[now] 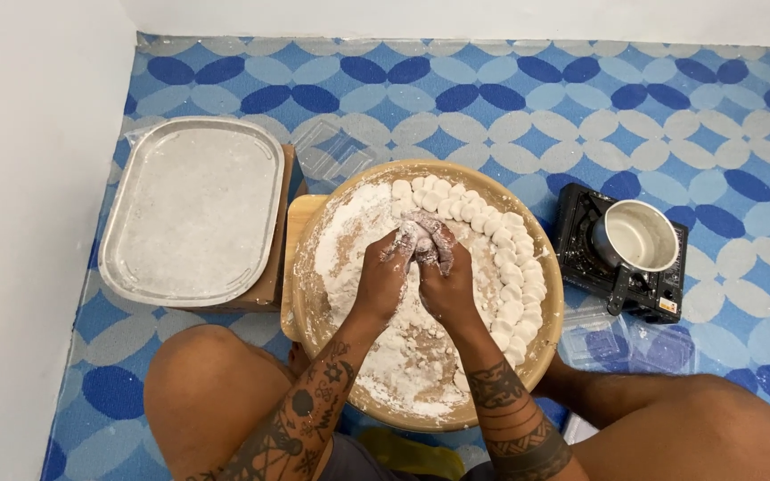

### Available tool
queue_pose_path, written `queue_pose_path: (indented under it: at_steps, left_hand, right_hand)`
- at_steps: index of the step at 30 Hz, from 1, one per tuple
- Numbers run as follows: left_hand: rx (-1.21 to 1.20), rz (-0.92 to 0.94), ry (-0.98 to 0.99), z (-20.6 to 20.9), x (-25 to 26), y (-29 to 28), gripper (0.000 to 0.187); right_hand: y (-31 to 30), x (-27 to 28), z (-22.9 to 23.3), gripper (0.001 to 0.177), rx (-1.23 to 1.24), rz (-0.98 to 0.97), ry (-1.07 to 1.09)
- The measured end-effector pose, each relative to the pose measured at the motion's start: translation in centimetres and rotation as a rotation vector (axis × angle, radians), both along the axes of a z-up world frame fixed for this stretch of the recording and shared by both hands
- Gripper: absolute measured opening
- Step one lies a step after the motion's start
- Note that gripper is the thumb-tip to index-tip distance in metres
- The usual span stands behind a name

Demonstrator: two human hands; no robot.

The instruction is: Shaping small pieces of dough into balls and coating them with flour in a large wooden bowl while sitting on the floor.

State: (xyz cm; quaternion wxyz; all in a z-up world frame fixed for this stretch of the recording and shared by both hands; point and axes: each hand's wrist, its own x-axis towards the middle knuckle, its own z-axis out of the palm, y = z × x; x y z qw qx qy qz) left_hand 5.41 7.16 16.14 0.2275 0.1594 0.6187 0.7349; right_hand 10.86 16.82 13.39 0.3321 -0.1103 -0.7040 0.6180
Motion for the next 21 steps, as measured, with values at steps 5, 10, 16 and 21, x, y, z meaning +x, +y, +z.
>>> queue_pose_path:
  at_steps: [5, 10, 16, 21]
  left_hand:
    - [-0.112, -0.15, 0.155, -9.3, -3.2, 0.2, 0.024]
    - [0.016, 0.002, -0.114, -10.3, -2.5, 0.6, 0.037]
    - [-0.012, 0.069, -0.08, -3.6, -3.3, -0.3, 0.031]
    - [-0.147, 0.162, 0.037, -1.3, -3.4, -0.9, 0.026]
  right_hand:
    - [1.5, 0.5, -0.5, 0.028, -0.083, 0.085, 0.009]
    - [1.1, -0.4, 0.8, 0.033, -0.166, 0.139, 0.07]
    - [2.1, 0.4, 1.0, 0.04, -0.176, 0.172, -0.028]
    - [1.8, 0.7, 2.5, 0.013, 0.236, 0.171, -0.218]
